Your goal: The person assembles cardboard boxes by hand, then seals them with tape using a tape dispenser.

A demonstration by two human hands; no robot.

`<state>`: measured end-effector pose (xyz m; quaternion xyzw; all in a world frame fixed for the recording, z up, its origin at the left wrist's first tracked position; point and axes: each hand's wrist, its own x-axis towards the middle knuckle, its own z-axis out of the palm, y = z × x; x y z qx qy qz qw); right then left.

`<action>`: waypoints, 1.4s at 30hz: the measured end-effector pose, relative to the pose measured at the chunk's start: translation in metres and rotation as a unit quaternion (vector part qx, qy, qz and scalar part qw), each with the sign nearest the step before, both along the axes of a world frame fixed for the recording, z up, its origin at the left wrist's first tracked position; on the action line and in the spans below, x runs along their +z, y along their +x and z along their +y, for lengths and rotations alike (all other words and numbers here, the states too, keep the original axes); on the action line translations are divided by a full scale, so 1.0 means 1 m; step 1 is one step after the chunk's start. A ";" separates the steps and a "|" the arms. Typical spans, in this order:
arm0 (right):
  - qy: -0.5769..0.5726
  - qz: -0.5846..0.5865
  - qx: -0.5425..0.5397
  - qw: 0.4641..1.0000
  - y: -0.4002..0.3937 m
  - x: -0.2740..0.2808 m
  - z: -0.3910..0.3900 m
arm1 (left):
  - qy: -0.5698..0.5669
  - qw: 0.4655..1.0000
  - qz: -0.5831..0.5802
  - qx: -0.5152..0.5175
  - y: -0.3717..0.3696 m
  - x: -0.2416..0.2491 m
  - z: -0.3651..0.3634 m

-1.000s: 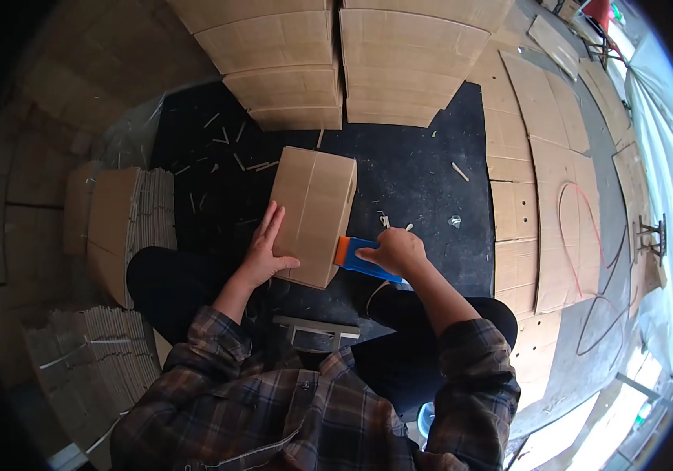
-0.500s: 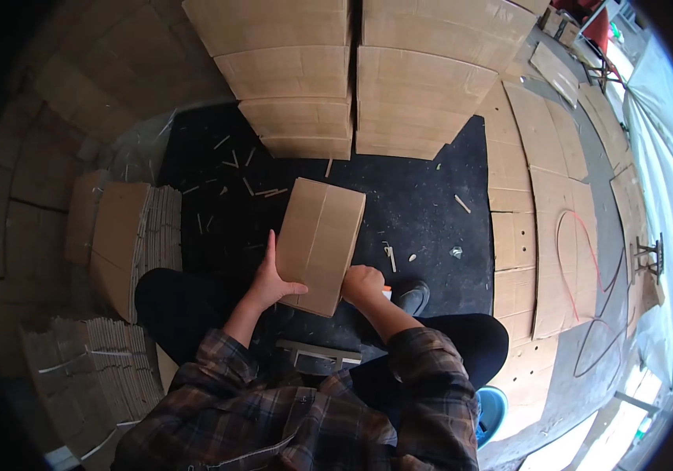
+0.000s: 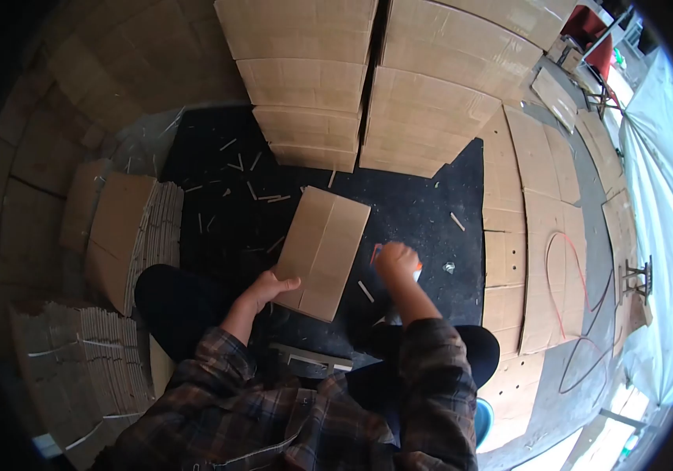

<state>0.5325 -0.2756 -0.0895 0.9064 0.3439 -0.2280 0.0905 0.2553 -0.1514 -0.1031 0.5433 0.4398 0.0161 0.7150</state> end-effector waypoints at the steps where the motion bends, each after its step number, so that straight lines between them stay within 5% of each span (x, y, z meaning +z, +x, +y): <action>1: 0.015 -0.011 0.000 1.000 0.007 0.005 0.002 | -0.004 1.000 0.006 -0.003 -0.003 0.005 0.002; 3: 0.036 -0.024 0.004 0.999 0.014 0.019 0.010 | -0.093 0.977 0.167 -0.099 0.000 0.022 0.014; 8: -0.021 -0.046 0.167 0.985 -0.035 0.006 -0.015 | -0.070 0.971 0.190 -0.129 0.007 0.022 0.009; 10: 0.002 0.020 0.172 0.985 -0.061 -0.003 -0.021 | 0.073 0.996 -0.045 0.018 0.001 -0.007 -0.008; 11: 0.003 0.048 0.170 0.984 -0.077 -0.012 -0.021 | 0.071 0.996 -0.045 0.018 -0.003 -0.012 -0.006; 14: 0.021 0.115 0.125 0.985 -0.095 -0.027 -0.022 | -0.017 0.999 0.025 -0.043 -0.004 0.001 0.011; 16: 0.015 0.125 0.133 0.983 -0.093 -0.039 -0.021 | -0.104 0.962 0.223 -0.115 0.007 0.038 0.015; 19: 0.004 0.101 0.123 0.987 -0.084 -0.048 -0.019 | -0.114 0.938 0.267 -0.190 0.012 0.055 0.020; 23: 0.034 0.036 0.023 0.999 -0.041 -0.032 -0.004 | 0.073 0.975 0.085 -0.193 0.010 0.035 0.019; 25: 0.048 0.016 0.070 0.996 -0.020 -0.029 0.004 | 0.072 0.996 0.020 0.042 0.031 0.037 0.032; 28: 0.057 -0.010 0.113 0.992 -0.020 -0.030 0.023 | 0.144 0.984 -0.093 0.040 0.071 0.021 0.059; 29: 0.061 -0.022 0.133 0.989 -0.020 -0.031 0.029 | 0.032 0.988 -0.153 -0.020 0.083 0.008 0.065; 33: 0.022 0.051 0.131 0.990 -0.025 -0.046 0.026 | -0.100 0.985 -0.140 -0.029 0.087 -0.008 0.072; 35: -0.024 0.088 0.165 0.982 -0.020 -0.069 0.026 | -0.106 0.992 -0.009 -0.065 0.083 0.017 0.073; 39: -0.039 -0.011 0.170 0.985 0.021 -0.045 0.033 | -0.086 0.995 0.009 -0.046 0.056 -0.005 0.070; 42: 0.011 -0.063 0.173 0.983 0.063 -0.019 0.047 | 0.054 0.955 0.060 0.285 0.012 -0.038 0.037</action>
